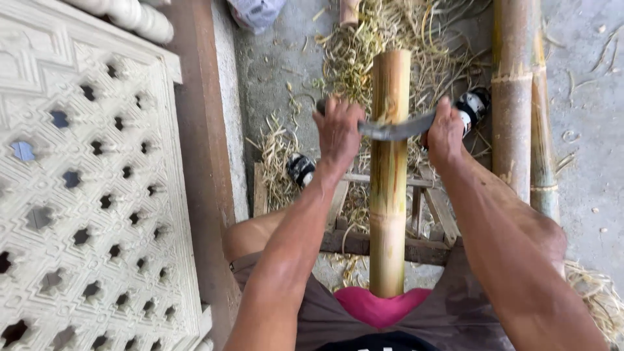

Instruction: Shaving the outer layer of a bamboo pole using a drawknife.

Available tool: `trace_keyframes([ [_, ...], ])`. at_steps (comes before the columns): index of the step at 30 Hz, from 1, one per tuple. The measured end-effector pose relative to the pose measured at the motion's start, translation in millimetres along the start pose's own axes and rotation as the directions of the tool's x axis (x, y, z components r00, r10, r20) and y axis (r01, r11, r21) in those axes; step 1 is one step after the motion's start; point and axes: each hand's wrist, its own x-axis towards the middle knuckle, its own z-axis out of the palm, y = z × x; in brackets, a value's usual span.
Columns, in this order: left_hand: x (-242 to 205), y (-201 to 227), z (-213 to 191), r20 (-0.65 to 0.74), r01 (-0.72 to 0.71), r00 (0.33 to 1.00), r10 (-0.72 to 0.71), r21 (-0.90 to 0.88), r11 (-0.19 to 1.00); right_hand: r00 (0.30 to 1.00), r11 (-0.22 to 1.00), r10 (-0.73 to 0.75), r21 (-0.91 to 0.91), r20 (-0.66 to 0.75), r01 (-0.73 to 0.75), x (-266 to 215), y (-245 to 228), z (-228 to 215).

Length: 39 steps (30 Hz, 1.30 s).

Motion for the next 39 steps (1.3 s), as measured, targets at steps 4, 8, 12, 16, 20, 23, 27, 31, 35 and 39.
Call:
trace_keyframes([
  [4, -82, 20, -30, 0.009, -0.013, 1.000, 0.013, -0.064, 0.998, 0.999, 0.990, -0.043, -0.138, -0.011, 0.041, -60, 65, -30],
  [8, -150, 38, -55, 0.087, -0.006, 0.996, 0.015, -0.105, 0.994, 0.986, 0.985, 0.134, -0.096, -0.103, -0.143, -148, 76, -39],
  [12, -132, 47, -80, 0.084, -0.006, 0.996, 0.012, -0.065, 0.998, 0.990, 0.991, -0.069, -0.125, -0.119, 0.054, -144, 103, -42],
  [16, -118, 20, -26, 0.074, -0.040, 0.996, 0.039, 0.012, 0.999, 0.994, 0.999, 0.031, 0.033, -0.102, -0.028, -123, 67, -25],
  [20, -55, 7, -19, 0.051, -0.060, 0.997, 0.062, -0.034, 0.998, 0.996, 1.000, 0.011, 0.019, -0.092, -0.010, -67, 40, -9],
  [23, -8, -7, -3, 0.003, -0.097, 0.995, 0.097, 0.008, 0.995, 0.993, 0.999, -0.015, 0.034, -0.114, 0.019, -13, 35, 0],
  [27, 31, -13, 10, 0.000, -0.110, 0.994, 0.111, 0.051, 0.993, 0.997, 0.994, 0.005, 0.110, -0.074, 0.003, 27, 19, 8],
  [31, 23, 0, -5, -0.011, -0.046, 0.999, 0.046, 0.004, 0.999, 0.999, 0.997, 0.003, 0.076, -0.044, 0.001, 8, 6, 5],
  [35, -66, 25, -43, -0.079, -0.082, 0.994, 0.082, 0.009, 0.997, 1.000, 0.999, 0.007, -0.048, 0.001, -0.006, -87, 31, -17],
  [39, -136, 37, -57, 0.095, -0.054, 0.994, 0.061, -0.068, 0.996, 0.985, 0.984, 0.124, -0.114, -0.119, -0.138, -156, 74, -35],
])
